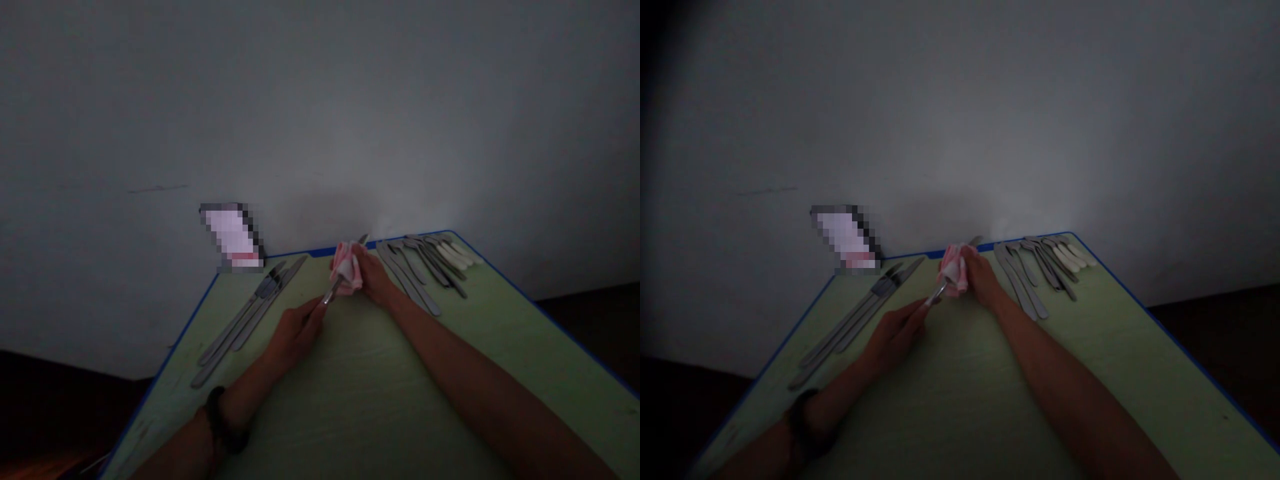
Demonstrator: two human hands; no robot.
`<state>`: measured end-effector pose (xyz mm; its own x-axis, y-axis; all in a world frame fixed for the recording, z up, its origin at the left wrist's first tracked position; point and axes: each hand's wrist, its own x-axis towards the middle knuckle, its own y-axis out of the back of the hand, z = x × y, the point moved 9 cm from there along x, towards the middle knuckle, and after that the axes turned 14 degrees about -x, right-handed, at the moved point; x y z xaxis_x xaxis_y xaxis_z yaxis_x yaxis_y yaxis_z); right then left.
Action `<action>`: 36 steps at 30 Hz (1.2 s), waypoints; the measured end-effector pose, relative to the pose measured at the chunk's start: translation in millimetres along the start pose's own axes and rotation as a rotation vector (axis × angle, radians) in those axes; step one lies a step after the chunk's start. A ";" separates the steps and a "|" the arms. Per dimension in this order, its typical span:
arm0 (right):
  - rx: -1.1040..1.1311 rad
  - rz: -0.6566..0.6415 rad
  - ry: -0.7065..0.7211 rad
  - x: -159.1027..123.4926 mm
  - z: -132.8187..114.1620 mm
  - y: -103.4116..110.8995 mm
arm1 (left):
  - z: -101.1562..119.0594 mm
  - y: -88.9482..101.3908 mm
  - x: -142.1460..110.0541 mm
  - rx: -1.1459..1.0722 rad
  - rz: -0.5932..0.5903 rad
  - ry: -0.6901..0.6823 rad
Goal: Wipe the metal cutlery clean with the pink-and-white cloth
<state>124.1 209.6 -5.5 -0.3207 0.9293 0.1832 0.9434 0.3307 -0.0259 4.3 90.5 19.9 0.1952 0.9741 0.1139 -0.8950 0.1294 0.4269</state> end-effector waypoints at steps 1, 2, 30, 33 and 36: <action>-0.030 -0.055 0.005 -2.7 -2.0 -6.7 | -1.7 1.6 1.7 -0.025 0.021 0.016; -0.047 -0.110 0.011 -5.4 -4.0 -13.4 | -2.7 2.9 3.2 -0.040 0.040 0.025; -0.277 -0.328 -0.039 -18.2 -5.1 -32.6 | 1.0 2.3 7.2 0.037 0.008 -0.043; -0.350 -0.376 -0.029 -21.4 -9.6 -37.5 | -1.2 2.7 6.9 -0.010 0.018 -0.030; -0.423 -0.386 -0.012 -21.9 -11.9 -39.5 | -3.1 1.0 6.8 -0.073 0.007 -0.020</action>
<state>94.9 174.2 3.2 -0.6470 0.7571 0.0900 0.7089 0.5539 0.4365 3.4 97.9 18.3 0.1962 0.9713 0.1344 -0.9231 0.1368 0.3593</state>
